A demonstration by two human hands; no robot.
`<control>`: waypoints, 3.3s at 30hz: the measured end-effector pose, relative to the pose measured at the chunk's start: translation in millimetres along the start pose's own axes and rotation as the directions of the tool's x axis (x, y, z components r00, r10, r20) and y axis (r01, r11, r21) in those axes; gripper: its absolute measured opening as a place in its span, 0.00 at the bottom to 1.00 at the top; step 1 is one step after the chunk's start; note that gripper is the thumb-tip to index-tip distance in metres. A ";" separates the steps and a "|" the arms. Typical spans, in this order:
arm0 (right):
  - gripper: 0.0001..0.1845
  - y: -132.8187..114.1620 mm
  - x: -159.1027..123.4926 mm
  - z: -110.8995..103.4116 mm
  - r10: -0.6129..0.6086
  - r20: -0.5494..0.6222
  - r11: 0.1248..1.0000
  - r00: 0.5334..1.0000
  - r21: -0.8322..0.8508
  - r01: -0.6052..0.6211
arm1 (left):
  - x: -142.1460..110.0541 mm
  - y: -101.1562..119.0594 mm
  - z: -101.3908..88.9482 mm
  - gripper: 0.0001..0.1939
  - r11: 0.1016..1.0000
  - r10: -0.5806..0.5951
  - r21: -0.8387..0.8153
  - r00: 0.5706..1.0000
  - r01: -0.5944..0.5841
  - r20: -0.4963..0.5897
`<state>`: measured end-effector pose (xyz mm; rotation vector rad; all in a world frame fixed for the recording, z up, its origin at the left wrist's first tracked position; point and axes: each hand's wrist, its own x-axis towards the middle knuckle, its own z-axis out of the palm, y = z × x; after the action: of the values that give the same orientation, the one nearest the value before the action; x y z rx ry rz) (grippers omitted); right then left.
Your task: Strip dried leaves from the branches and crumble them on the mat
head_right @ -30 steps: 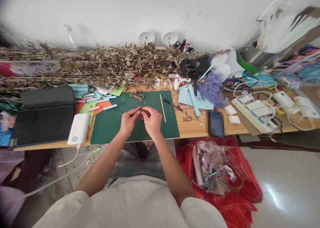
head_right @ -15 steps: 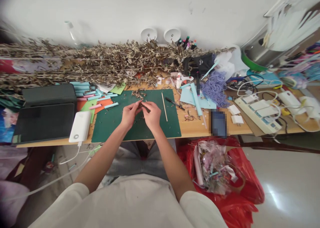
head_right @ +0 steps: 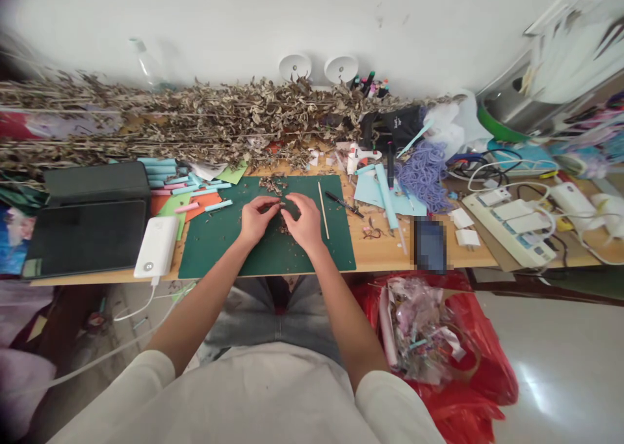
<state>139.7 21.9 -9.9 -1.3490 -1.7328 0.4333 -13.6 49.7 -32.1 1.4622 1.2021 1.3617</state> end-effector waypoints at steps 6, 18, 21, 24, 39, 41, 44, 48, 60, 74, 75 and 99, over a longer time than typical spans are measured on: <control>0.29 -18.0 -32.6 -9.0 0.108 0.183 0.898 0.977 -0.440 -0.017 | -2.3 -1.1 -0.4 0.10 0.998 0.025 -0.048 0.998 -0.028 -0.065; 0.18 1.9 6.7 2.7 0.063 0.129 0.991 0.990 -0.129 -0.046 | -0.5 -6.4 1.3 0.12 0.984 -0.040 -0.175 0.991 0.017 -0.127; 0.15 10.0 5.7 -4.2 0.087 0.021 0.996 0.996 -0.002 -0.087 | -1.3 -4.7 1.5 0.13 0.990 -0.017 -0.139 0.997 0.006 -0.080; 0.16 9.0 5.4 -3.0 0.095 -0.029 0.993 0.995 0.068 -0.093 | -2.7 -3.1 2.5 0.13 0.993 -0.049 -0.108 0.998 0.045 -0.036; 0.16 6.4 -3.9 3.1 -0.070 -0.081 0.998 0.994 0.000 0.070 | -4.2 -0.1 1.1 0.12 0.995 -0.036 -0.097 0.999 0.039 0.036; 0.16 6.7 -5.0 3.1 -0.081 -0.086 0.997 0.993 0.006 0.082 | -5.2 0.9 0.9 0.12 0.994 -0.015 -0.104 0.999 0.020 0.050; 0.13 7.6 -6.2 3.9 -0.091 -0.116 0.995 0.989 0.021 0.094 | -6.9 3.5 0.8 0.13 0.993 0.025 -0.118 0.997 -0.016 0.077; 0.10 8.9 -6.6 4.4 -0.079 -0.115 0.995 0.990 0.059 0.086 | -8.9 8.5 1.3 0.13 0.995 0.008 -0.098 0.995 0.003 0.103; 0.10 9.9 -9.0 5.1 -0.054 -0.148 0.998 0.987 0.026 0.059 | -9.5 5.4 1.7 0.11 0.985 -0.113 -0.126 0.992 0.120 0.060; 0.09 4.0 -7.9 3.2 -0.100 -0.112 0.994 0.989 0.037 0.105 | -8.8 11.8 -1.5 0.12 0.977 -0.059 -0.194 0.989 0.084 0.132; 0.08 4.5 -8.0 3.7 -0.093 -0.110 0.995 0.990 0.035 0.097 | -9.1 11.4 -1.1 0.12 0.976 -0.068 -0.196 0.988 0.095 0.140; 0.06 5.7 -10.2 5.0 -0.061 -0.240 0.998 0.969 -0.004 0.062 | -11.3 9.5 6.0 0.10 0.977 -0.151 -0.132 0.980 0.168 0.134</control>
<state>139.5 15.8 -21.0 -1.2850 -1.5672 0.2269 -6.2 36.8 -26.4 1.3007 1.0958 1.2053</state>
